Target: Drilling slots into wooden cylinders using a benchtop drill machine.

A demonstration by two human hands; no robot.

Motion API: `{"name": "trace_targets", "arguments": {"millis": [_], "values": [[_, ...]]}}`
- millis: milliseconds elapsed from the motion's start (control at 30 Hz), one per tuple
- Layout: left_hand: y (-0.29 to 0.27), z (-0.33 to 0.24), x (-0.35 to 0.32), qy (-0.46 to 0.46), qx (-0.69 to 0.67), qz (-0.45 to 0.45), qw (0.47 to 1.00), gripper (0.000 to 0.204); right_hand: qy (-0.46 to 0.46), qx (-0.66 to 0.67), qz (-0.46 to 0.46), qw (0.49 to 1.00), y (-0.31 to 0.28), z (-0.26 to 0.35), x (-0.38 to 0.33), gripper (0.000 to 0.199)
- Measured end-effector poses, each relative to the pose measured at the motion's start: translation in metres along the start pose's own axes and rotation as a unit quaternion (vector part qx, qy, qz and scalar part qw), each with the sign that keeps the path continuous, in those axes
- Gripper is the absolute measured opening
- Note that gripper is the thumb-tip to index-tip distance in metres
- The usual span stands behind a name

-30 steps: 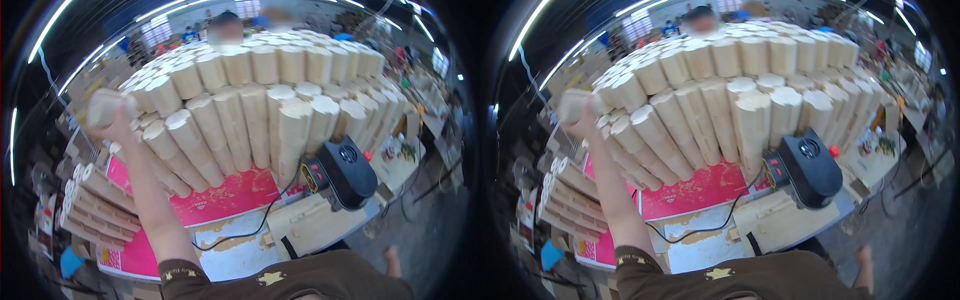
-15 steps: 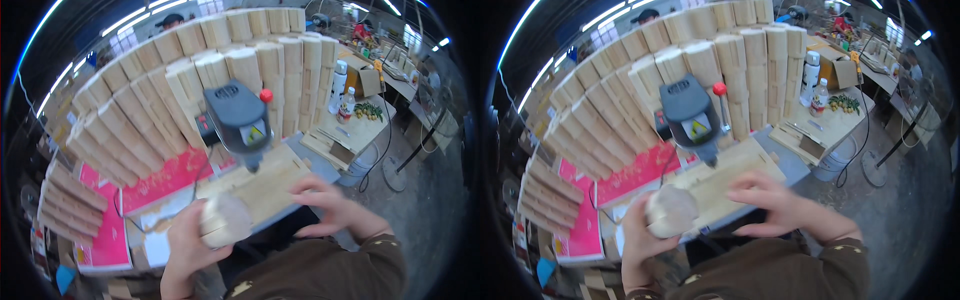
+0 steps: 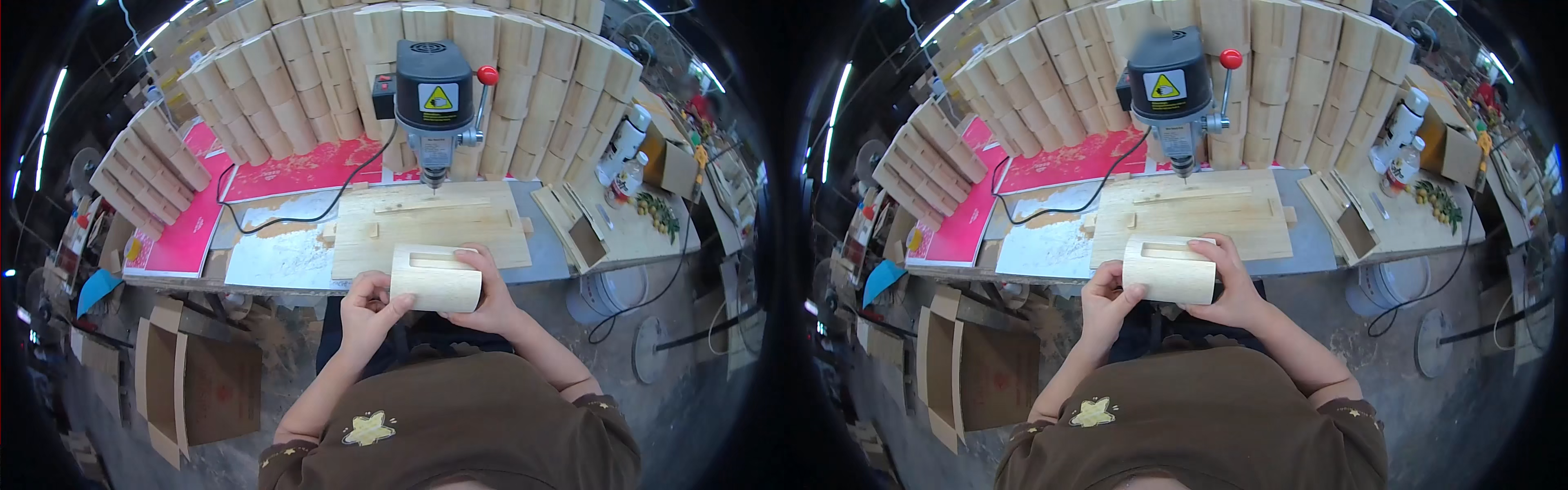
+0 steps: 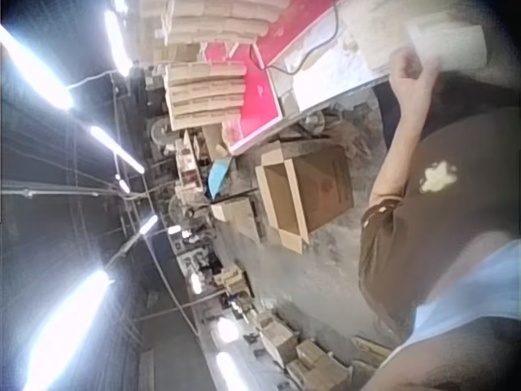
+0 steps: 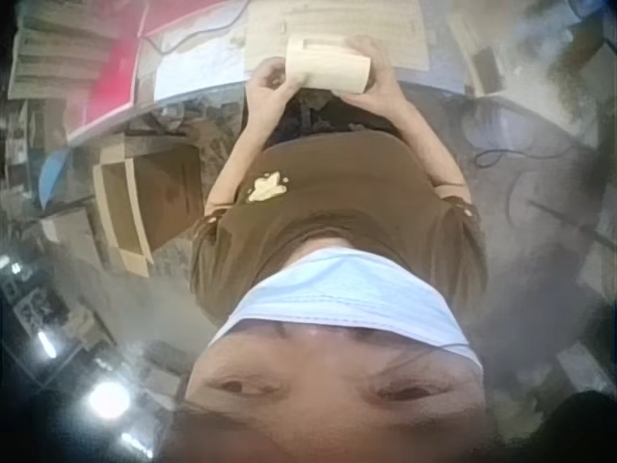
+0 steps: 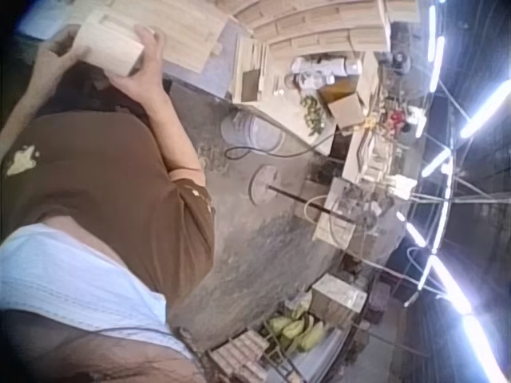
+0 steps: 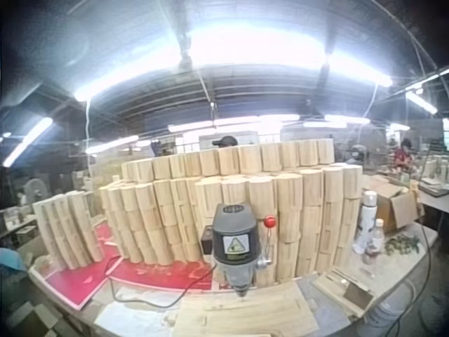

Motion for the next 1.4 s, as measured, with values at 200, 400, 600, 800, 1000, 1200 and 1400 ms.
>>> {"name": "trace_targets", "arguments": {"millis": [200, 400, 600, 800, 1000, 1200, 1400], "values": [[0.012, 0.038, 0.006, -0.276, -0.126, 0.020, 0.953, 0.022, -0.054, -0.046, 0.026, 0.997, -0.002, 0.002, -0.004, 0.077], [-0.003, 0.052, 0.044, -0.256, -0.089, -0.079, 0.959, 0.019, 0.087, -0.281, 0.035, 0.955, -0.082, -0.046, -0.002, 0.077], [-0.073, 0.052, 0.071, -0.187, -0.117, -0.135, 0.966, 0.026, 0.394, -0.646, -0.142, 0.637, -0.268, -0.129, -0.088, 0.065], [-0.088, 0.060, 0.081, -0.201, -0.093, -0.154, 0.963, 0.025, 0.450, -0.426, -0.264, 0.740, -0.303, -0.185, -0.164, 0.044], [-0.100, 0.041, 0.084, -0.184, -0.118, -0.148, 0.965, 0.024, 0.338, -0.325, -0.316, 0.825, -0.342, -0.017, -0.106, 0.029], [-0.085, 0.027, 0.090, -0.177, -0.097, -0.133, 0.970, 0.022, 0.239, -0.258, 0.026, 0.936, -0.154, -0.051, 0.007, 0.023], [-0.067, 0.067, 0.087, -0.247, -0.019, -0.119, 0.962, 0.017, 0.292, -0.093, 0.053, 0.950, -0.079, -0.137, 0.009, 0.023]]}}
Point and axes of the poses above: each hand's wrist, its own x-axis towards the middle knuckle, its own y-axis out of the palm, z = x × y, the point moved 9 cm from there along x, towards the middle knuckle, and after that the axes turned 7 degrees about -x, right-handed, at the moved point
